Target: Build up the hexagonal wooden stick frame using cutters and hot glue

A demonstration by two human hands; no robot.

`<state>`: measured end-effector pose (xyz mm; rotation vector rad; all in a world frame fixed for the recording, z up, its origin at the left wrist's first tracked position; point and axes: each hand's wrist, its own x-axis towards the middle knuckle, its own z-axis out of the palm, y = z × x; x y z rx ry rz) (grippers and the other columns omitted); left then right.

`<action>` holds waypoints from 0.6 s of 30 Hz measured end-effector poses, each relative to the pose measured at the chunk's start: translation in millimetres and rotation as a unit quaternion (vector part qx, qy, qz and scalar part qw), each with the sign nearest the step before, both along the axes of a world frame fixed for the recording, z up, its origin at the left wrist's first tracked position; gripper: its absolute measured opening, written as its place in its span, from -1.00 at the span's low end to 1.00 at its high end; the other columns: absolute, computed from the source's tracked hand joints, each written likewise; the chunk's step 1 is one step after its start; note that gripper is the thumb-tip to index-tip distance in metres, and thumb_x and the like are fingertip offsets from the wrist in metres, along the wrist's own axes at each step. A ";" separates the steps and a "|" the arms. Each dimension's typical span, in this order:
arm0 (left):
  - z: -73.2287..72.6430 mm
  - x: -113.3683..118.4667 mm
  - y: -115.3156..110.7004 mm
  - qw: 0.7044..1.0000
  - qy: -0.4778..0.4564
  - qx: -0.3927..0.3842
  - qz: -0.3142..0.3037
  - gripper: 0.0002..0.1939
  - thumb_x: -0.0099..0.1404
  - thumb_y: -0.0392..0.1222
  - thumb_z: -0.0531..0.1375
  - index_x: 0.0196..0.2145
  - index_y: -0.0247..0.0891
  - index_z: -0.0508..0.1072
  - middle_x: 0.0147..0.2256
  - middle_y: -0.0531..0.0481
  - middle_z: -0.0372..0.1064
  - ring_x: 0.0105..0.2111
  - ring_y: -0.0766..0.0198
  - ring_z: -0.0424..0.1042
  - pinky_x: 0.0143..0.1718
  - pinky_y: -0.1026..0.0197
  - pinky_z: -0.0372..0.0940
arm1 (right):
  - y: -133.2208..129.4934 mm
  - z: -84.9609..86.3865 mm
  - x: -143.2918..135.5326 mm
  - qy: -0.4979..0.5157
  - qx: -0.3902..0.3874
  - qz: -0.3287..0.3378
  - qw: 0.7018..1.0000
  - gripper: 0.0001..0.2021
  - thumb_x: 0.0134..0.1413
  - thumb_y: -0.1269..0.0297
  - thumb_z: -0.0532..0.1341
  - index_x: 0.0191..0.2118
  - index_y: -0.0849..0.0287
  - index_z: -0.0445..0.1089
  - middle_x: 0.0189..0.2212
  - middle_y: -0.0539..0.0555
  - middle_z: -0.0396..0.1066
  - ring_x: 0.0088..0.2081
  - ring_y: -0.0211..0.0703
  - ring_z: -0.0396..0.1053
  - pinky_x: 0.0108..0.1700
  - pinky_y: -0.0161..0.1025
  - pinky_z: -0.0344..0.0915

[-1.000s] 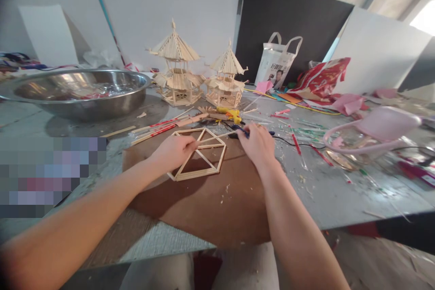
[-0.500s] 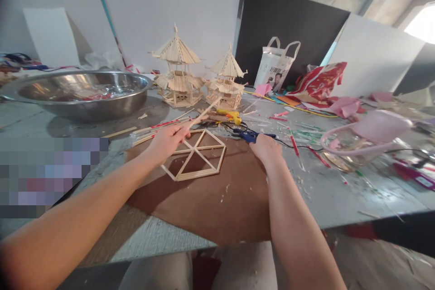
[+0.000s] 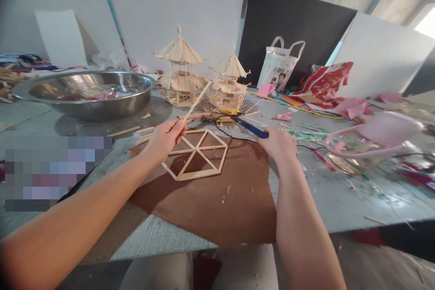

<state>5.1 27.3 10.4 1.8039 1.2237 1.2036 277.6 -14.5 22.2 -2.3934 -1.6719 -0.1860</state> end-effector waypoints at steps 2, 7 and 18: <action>-0.1 -0.4 0.5 1.000 0.005 0.004 0.008 -0.70 0.17 -0.02 -0.08 -0.56 -0.28 0.20 -0.67 0.13 0.09 -0.69 0.46 0.06 -0.64 0.36 0.01 | -1.3 1.1 4.4 0.004 -0.001 -0.024 1.000 -0.62 -0.16 -0.05 0.05 -0.29 0.04 0.40 -0.39 0.14 0.40 -0.31 0.02 0.31 -0.43 -0.22 0.11; -6.5 -3.9 6.7 0.999 0.038 0.028 0.027 -0.67 0.18 0.00 -0.09 -0.52 -0.28 0.26 -0.73 0.15 0.08 -0.68 0.42 0.10 -0.59 0.35 0.04 | -4.3 2.4 10.1 0.021 0.013 -0.085 0.996 -0.65 -0.19 0.00 0.09 -0.28 0.03 0.40 -0.35 0.15 0.39 -0.30 0.04 0.31 -0.43 -0.21 0.10; -4.7 -2.2 4.7 0.999 -0.019 0.007 0.043 -0.70 0.15 -0.03 -0.05 -0.53 -0.29 0.27 -0.69 0.12 0.11 -0.70 0.44 0.11 -0.66 0.35 0.05 | 5.5 -10.1 -2.9 0.129 0.247 0.036 0.960 -0.69 -0.22 0.03 0.15 -0.40 0.15 0.39 -0.55 0.03 0.34 -0.44 -0.15 0.28 -0.42 -0.29 0.09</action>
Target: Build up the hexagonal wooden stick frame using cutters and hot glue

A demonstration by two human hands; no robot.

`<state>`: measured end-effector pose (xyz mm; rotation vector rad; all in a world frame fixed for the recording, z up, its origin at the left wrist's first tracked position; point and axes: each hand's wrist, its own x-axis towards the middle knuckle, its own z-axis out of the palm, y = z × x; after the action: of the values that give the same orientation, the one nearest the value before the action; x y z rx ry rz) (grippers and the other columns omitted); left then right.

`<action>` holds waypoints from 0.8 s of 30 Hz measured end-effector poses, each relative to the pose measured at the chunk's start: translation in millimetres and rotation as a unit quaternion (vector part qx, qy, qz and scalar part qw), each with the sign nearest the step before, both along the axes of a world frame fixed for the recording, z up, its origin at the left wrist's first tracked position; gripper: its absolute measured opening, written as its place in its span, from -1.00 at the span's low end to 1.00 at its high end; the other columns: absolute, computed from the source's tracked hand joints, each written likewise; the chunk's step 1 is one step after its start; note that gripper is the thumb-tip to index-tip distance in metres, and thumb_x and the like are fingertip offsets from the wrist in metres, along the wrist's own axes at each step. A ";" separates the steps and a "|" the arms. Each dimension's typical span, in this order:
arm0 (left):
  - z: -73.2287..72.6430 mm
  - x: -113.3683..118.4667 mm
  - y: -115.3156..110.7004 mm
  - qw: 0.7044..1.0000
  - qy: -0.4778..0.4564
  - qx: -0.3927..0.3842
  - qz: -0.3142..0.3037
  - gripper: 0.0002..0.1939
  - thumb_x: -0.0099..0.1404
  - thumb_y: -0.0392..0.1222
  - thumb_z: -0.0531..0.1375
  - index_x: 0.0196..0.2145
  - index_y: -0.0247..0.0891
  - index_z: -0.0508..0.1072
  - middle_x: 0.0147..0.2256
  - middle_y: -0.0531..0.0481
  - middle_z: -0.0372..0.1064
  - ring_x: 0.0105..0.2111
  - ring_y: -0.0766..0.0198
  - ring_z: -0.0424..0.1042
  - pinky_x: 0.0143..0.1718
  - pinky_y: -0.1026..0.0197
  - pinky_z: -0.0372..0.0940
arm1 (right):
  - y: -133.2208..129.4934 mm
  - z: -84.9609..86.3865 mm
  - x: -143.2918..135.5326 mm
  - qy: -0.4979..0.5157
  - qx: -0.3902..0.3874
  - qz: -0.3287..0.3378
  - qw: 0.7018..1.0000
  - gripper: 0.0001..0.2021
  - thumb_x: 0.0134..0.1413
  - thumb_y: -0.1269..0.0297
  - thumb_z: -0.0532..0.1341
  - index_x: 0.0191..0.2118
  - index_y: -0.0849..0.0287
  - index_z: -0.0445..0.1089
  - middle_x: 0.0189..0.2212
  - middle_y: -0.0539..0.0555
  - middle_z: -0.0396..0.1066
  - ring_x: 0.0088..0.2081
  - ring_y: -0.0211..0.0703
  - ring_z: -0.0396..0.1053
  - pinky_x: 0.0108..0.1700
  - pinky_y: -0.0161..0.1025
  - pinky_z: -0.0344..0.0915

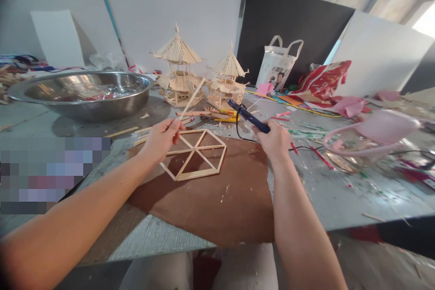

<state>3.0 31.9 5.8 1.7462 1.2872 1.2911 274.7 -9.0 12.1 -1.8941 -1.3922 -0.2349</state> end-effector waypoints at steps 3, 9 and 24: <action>3.0 1.8 -1.7 0.999 -0.032 0.005 0.016 -0.72 0.15 -0.05 -0.04 -0.53 -0.28 0.28 -0.65 0.09 0.16 -0.67 0.42 0.16 -0.63 0.35 0.11 | 5.9 -7.2 -6.5 0.158 0.101 0.095 0.978 -0.74 -0.29 0.08 0.21 -0.53 0.19 0.32 -0.69 -0.08 0.18 -0.58 -0.31 0.15 -0.52 -0.35 0.02; 3.7 1.5 -4.0 0.996 0.005 0.084 0.029 -0.72 0.18 -0.07 -0.06 -0.50 -0.28 0.30 -0.39 -0.04 0.36 -0.41 0.32 0.32 -0.41 0.30 0.24 | 7.1 -12.5 -25.2 0.464 0.107 0.291 0.830 -0.76 -0.31 0.20 0.26 -0.61 0.19 0.20 -0.81 -0.18 0.00 -0.74 -0.44 -0.06 -0.67 -0.39 -0.11; -3.4 0.3 -2.8 0.993 0.061 0.098 -0.013 -0.66 0.21 -0.01 -0.09 -0.47 -0.29 0.32 -0.33 -0.06 0.39 -0.32 0.28 0.34 -0.33 0.27 0.23 | 0.5 1.3 -7.5 0.585 0.055 0.299 0.752 -0.69 -0.26 0.11 0.20 -0.67 0.17 0.08 -0.65 -0.05 0.28 -0.68 -0.38 0.16 -0.67 -0.39 0.03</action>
<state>3.3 29.1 2.4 1.9991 1.2339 1.3511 267.3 -8.5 13.4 -0.9620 -0.9106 1.0109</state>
